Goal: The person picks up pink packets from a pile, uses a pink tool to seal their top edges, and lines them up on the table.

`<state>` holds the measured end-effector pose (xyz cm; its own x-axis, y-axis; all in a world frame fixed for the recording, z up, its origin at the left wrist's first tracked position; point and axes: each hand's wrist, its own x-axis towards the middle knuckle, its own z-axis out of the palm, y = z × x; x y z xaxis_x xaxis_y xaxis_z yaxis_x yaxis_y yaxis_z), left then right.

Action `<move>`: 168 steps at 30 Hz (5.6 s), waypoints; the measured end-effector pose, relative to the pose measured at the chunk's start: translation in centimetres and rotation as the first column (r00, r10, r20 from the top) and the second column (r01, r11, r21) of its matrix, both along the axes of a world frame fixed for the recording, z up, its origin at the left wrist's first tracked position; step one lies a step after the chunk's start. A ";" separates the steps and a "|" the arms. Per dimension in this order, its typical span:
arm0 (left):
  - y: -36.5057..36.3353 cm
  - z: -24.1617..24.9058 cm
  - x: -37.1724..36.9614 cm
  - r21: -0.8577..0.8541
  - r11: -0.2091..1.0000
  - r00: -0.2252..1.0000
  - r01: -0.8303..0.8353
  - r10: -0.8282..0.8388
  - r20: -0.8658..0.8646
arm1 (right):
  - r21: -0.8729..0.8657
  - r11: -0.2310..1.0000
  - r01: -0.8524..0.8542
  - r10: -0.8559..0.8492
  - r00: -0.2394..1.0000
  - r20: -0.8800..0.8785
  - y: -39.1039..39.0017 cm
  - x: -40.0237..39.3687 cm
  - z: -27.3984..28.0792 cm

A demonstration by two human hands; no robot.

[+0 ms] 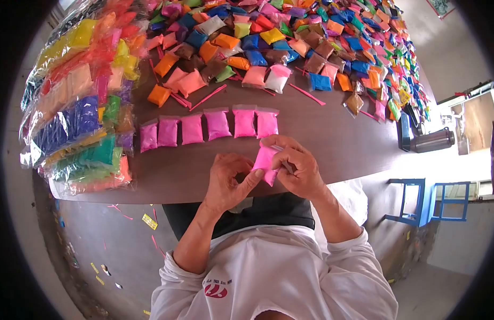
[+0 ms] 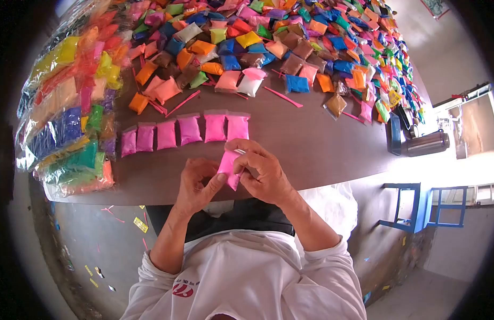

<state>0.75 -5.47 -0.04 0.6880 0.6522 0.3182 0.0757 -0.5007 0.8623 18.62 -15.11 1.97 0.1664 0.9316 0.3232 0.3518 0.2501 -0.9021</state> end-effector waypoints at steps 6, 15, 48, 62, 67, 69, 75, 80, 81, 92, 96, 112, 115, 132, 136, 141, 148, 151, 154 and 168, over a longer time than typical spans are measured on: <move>0.3 0.1 0.3 0.067 0.997 0.999 0.042 -0.042 0.003 | -0.082 0.993 -0.082 0.039 0.903 -0.428 -0.3 -1.0 0.1; 0.2 0.4 0.5 0.146 0.988 0.995 0.054 -0.041 -0.092 | -0.195 0.962 -0.189 -0.008 0.697 -0.717 -0.5 -0.7 -2.6; -0.2 -0.4 0.6 0.184 0.983 0.995 -0.015 0.034 -0.098 | -0.210 0.753 0.624 -0.512 0.755 0.409 2.8 4.9 -1.8; 0.0 -0.4 0.6 0.157 0.987 0.995 -0.013 0.028 -0.093 | -0.083 0.850 0.520 -0.360 0.688 0.630 5.1 2.5 -0.6; 0.0 -0.6 0.5 0.175 0.984 0.996 -0.032 0.046 -0.076 | -0.135 0.878 0.458 -0.300 0.748 0.592 6.5 1.5 1.7; -0.1 -0.8 0.4 0.165 0.986 0.996 -0.024 0.037 -0.080 | -0.106 0.911 0.398 -0.285 0.795 0.535 7.7 -0.2 3.1; -0.1 -0.9 0.3 0.199 0.979 0.998 -0.036 0.044 -0.034 | 0.128 0.970 0.205 -0.233 0.658 0.716 12.2 -2.6 -0.9; 0.0 -1.3 0.0 0.187 0.982 0.999 -0.027 0.033 -0.032 | -0.080 0.979 0.189 -0.081 0.715 0.694 12.9 -3.7 1.6; 0.1 -1.3 0.1 0.172 0.985 0.999 -0.022 0.027 -0.029 | -0.059 0.985 0.164 -0.082 0.736 0.672 13.2 -4.1 2.1; 0.3 -1.4 0.3 0.209 0.978 0.997 -0.025 0.010 0.072 | 0.093 0.996 -0.019 -0.034 0.843 0.538 15.5 -7.0 1.1; 0.1 -0.2 0.2 0.171 0.985 0.999 0.005 0.003 -0.047 | 0.104 0.986 0.133 -0.168 0.832 0.529 15.0 -2.3 2.3; 0.0 0.2 1.4 0.170 0.985 0.990 -0.031 0.053 -0.128 | 0.088 0.550 0.830 -0.696 0.398 0.598 22.1 35.8 3.3; 0.0 0.5 1.4 0.165 0.986 0.978 -0.023 0.057 -0.202 | 0.065 0.658 0.751 -0.656 0.529 0.538 25.2 36.0 3.5; 0.4 0.4 1.2 0.155 0.988 0.986 0.012 0.014 -0.166 | -0.086 0.827 0.556 -0.558 0.790 -0.253 14.9 28.5 3.4; 0.2 0.4 1.1 0.187 0.982 0.988 0.009 0.020 -0.154 | -0.179 0.910 0.375 -0.414 0.792 -0.449 8.5 22.9 2.2; 0.0 0.2 1.0 0.203 0.979 0.992 -0.015 0.039 -0.117 | -0.261 0.872 0.415 -0.488 0.781 -0.390 4.8 19.0 1.0; -0.3 0.1 1.1 0.214 0.976 0.993 -0.032 0.055 -0.100 | -0.210 0.647 0.733 -0.753 0.657 -0.030 4.4 19.4 4.1; -0.4 0.6 1.1 0.211 0.977 0.989 -0.028 0.057 -0.134 | -0.130 0.584 0.801 -0.811 0.584 -0.041 5.7 22.4 2.8; -0.5 0.6 1.2 0.226 0.973 0.989 -0.042 0.072 -0.126 | -0.114 0.619 0.777 -0.785 0.604 -0.140 7.6 23.1 2.5; -0.8 1.0 2.2 0.257 0.964 0.968 -0.075 0.132 -0.212 | -0.014 0.715 0.699 -0.646 0.669 0.368 20.9 39.6 -0.3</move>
